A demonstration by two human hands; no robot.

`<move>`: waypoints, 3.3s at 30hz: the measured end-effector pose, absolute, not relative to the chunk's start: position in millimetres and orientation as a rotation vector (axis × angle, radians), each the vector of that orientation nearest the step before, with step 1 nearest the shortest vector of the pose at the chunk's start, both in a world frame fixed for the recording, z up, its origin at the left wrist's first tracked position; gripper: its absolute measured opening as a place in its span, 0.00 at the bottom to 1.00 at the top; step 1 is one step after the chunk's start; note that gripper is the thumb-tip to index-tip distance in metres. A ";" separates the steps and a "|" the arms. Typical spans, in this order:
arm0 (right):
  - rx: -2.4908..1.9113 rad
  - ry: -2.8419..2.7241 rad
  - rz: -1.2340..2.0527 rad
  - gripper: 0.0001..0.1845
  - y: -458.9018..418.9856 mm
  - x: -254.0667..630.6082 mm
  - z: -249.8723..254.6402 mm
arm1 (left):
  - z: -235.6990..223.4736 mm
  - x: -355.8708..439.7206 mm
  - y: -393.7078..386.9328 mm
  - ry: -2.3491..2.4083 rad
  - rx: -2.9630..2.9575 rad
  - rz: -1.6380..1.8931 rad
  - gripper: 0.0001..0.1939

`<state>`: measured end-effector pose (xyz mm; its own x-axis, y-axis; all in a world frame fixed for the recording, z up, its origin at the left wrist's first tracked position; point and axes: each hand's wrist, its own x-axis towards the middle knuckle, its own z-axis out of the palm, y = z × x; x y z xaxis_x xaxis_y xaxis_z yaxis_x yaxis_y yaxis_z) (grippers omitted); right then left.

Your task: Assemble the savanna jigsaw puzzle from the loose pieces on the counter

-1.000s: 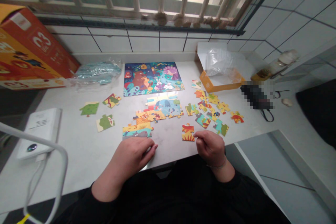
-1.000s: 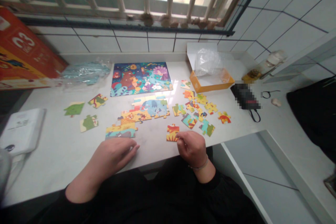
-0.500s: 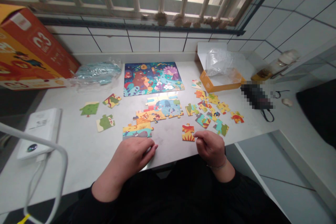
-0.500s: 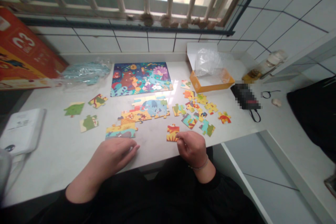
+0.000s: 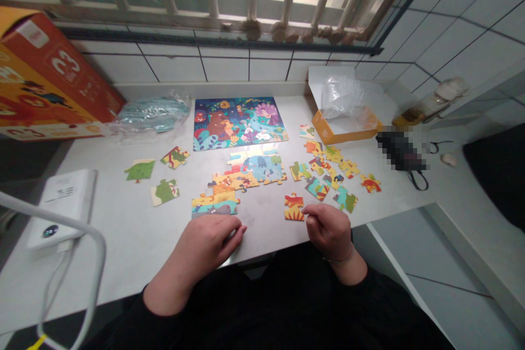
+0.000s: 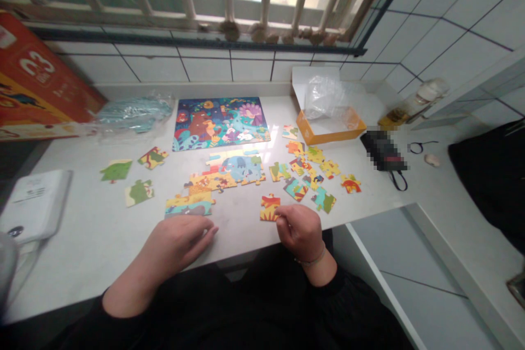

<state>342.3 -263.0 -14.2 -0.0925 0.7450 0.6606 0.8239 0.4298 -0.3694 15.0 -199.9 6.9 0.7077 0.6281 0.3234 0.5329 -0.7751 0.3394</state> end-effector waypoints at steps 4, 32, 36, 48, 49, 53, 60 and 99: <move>-1.340 -1.858 -0.114 0.10 -263.1 342.3 -13.1 | 6.5 15.4 -199.9 0.930 2.693 0.626 0.14; -1.318 -1.860 -0.119 0.10 -264.4 343.9 -12.3 | 7.6 16.3 -199.6 0.931 2.683 0.623 0.15; -1.314 -1.850 -0.124 0.10 -267.3 345.6 -12.5 | 7.7 15.9 -200.0 0.940 2.690 0.610 0.15; -1.352 -1.840 -0.125 0.10 -261.3 342.1 -14.0 | 8.2 16.5 -200.4 0.919 2.720 0.668 0.15; -1.354 -1.830 -0.130 0.10 -261.5 342.5 -14.5 | 7.7 16.5 -200.6 0.914 2.727 0.688 0.15; -1.369 -1.843 -0.166 0.09 -263.2 343.4 -17.0 | 7.6 16.0 -201.6 0.914 2.738 0.743 0.15; -1.457 -1.972 -0.174 0.11 -274.5 317.1 -22.0 | 9.5 15.5 -202.3 0.963 2.719 0.770 0.14; -1.992 -1.832 -0.302 0.18 -279.8 467.7 -11.9 | -1.8 15.8 -195.0 1.015 2.855 0.766 0.20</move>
